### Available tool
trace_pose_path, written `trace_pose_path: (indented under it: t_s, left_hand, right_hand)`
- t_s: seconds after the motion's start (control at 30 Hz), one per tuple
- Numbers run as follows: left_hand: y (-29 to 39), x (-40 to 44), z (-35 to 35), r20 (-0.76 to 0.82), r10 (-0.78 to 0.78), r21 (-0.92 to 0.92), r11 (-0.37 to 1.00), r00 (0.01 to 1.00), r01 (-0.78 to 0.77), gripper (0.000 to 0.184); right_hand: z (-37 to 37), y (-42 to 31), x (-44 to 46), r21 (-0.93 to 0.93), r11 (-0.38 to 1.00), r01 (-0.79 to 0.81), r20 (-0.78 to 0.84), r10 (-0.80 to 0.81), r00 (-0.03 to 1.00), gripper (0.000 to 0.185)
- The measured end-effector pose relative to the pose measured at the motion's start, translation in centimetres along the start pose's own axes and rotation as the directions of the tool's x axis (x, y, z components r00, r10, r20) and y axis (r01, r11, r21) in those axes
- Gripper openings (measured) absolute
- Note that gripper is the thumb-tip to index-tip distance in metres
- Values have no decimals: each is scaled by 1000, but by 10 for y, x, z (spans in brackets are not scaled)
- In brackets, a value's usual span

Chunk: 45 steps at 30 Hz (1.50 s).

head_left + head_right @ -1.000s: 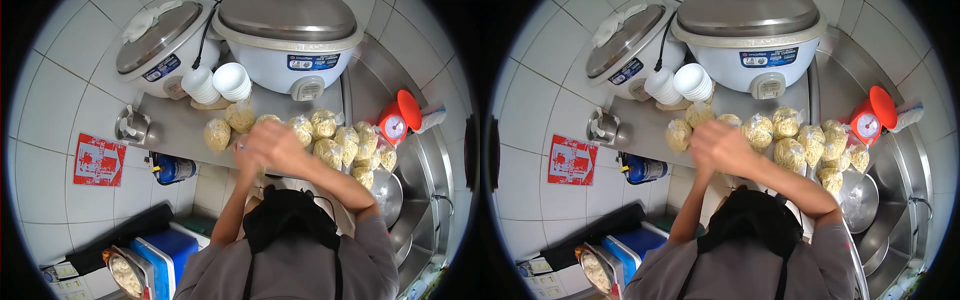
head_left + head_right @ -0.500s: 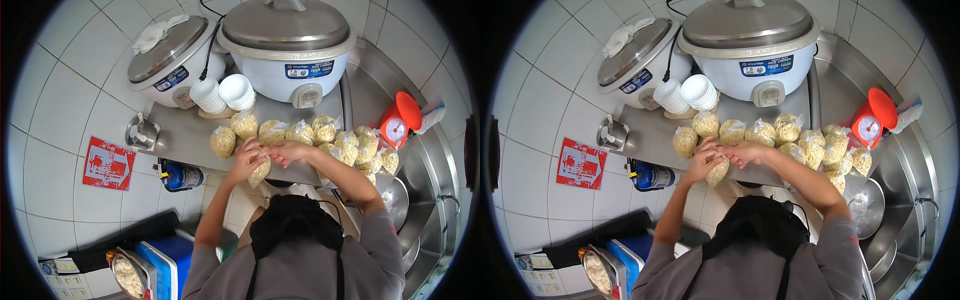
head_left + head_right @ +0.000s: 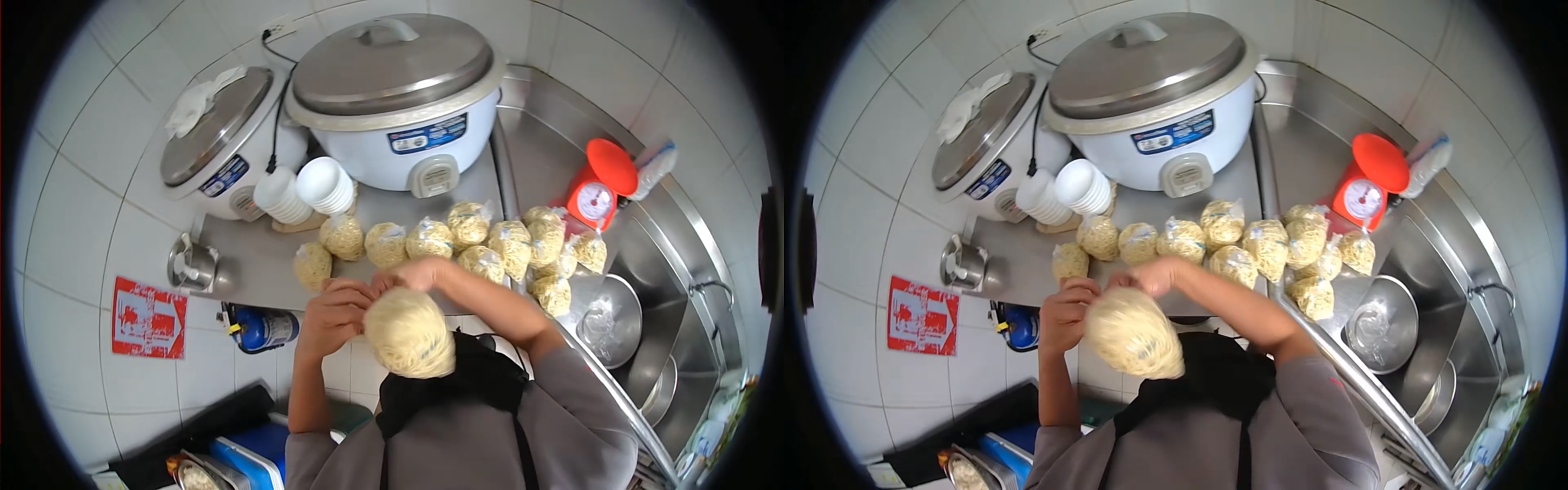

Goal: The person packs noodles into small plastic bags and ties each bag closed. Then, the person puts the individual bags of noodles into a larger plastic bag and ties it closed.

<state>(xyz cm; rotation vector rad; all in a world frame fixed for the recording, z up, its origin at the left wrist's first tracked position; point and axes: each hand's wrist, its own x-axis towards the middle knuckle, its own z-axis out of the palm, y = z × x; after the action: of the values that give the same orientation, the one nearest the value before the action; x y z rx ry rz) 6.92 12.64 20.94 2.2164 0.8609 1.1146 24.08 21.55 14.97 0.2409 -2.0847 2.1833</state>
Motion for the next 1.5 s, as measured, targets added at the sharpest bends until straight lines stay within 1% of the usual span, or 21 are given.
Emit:
trace_pose_path:
  t_s: [0.03,0.07,0.13,0.17,0.2,0.27,0.4,0.43,0.53,0.57,0.63,0.67,0.73,0.77,0.87,1.0,1.1,1.2,1.3,1.4,1.5]
  left_hand:
    - [-10,1,4,44,-28,5,1000,999,28,16]
    - [-19,0,9,90,-59,13,998,994,58,14]
    - [-37,-1,28,55,-85,106,991,995,79,11]
    - [-45,-1,38,34,-93,154,984,995,87,10]
    - [-52,-3,50,-58,-221,-14,975,974,220,9]
    - [-65,-11,75,-162,-509,-371,825,845,425,9]
    - [-76,-6,116,-170,-600,-505,734,782,454,13]
    - [-77,-6,116,-19,-646,-522,657,763,543,19]
    - [-82,-5,115,122,-659,-368,664,742,650,21]
    - [-83,-2,118,74,-606,-373,720,792,585,19]
    - [-84,3,131,-22,-483,-373,816,875,441,17]
    - [-87,1,139,-106,-452,-218,880,886,423,16]
    - [-96,-9,159,-254,-340,113,919,905,377,14]
    - [-94,-16,168,-222,-522,-13,846,824,533,14]
    - [-95,-26,181,-260,-537,-310,833,802,458,11]
    - [-83,-25,178,-238,-618,-516,734,750,441,8]
    - [-81,-28,182,-254,-650,-565,701,716,436,6]
    - [-86,-31,186,-264,-680,-612,666,684,426,6]
    - [-87,-32,188,-316,-656,-644,679,685,353,4]
    - [-91,-33,185,-277,-650,-585,699,708,412,3]
    - [-104,-38,184,-287,-481,-461,828,829,321,4]
  right_hand:
    - [-6,-18,-3,-53,984,-172,-52,170,984,20]
    - [-8,-20,-10,-166,962,-215,-133,194,972,19]
    - [-9,-23,-25,-373,870,-321,-297,216,930,17]
    - [-4,-20,-35,-541,779,-317,-395,97,914,16]
    - [6,-17,-41,-568,755,-328,-524,-25,851,15]
    - [29,-10,-51,-607,706,-365,-706,-269,655,13]
    - [50,20,-73,-782,293,-550,-616,-494,613,26]
    - [49,23,-80,-832,135,-538,-518,-537,666,29]
    - [50,20,-96,-864,49,-501,-470,-433,769,21]
    - [50,21,-96,-866,49,-497,-454,-490,744,17]
    - [54,25,-92,-776,168,-608,-561,-625,543,15]
    - [58,28,-89,-725,233,-648,-600,-676,428,14]
    - [83,48,-81,-576,506,-643,-765,-611,204,14]
    - [91,55,-79,-482,629,-610,-832,-546,95,14]
    - [99,63,-70,-341,748,-569,-907,-421,-10,17]
    - [98,69,-67,-378,718,-584,-885,-466,-1,18]
    - [98,75,-66,-399,693,-600,-858,-513,-22,16]
    - [96,81,-62,-293,771,-565,-903,-418,-103,15]
    - [95,82,-63,-322,737,-594,-893,-445,-67,13]
    - [96,78,-60,-314,744,-589,-894,-441,-82,11]
    - [93,82,-62,-350,684,-641,-879,-476,-28,12]
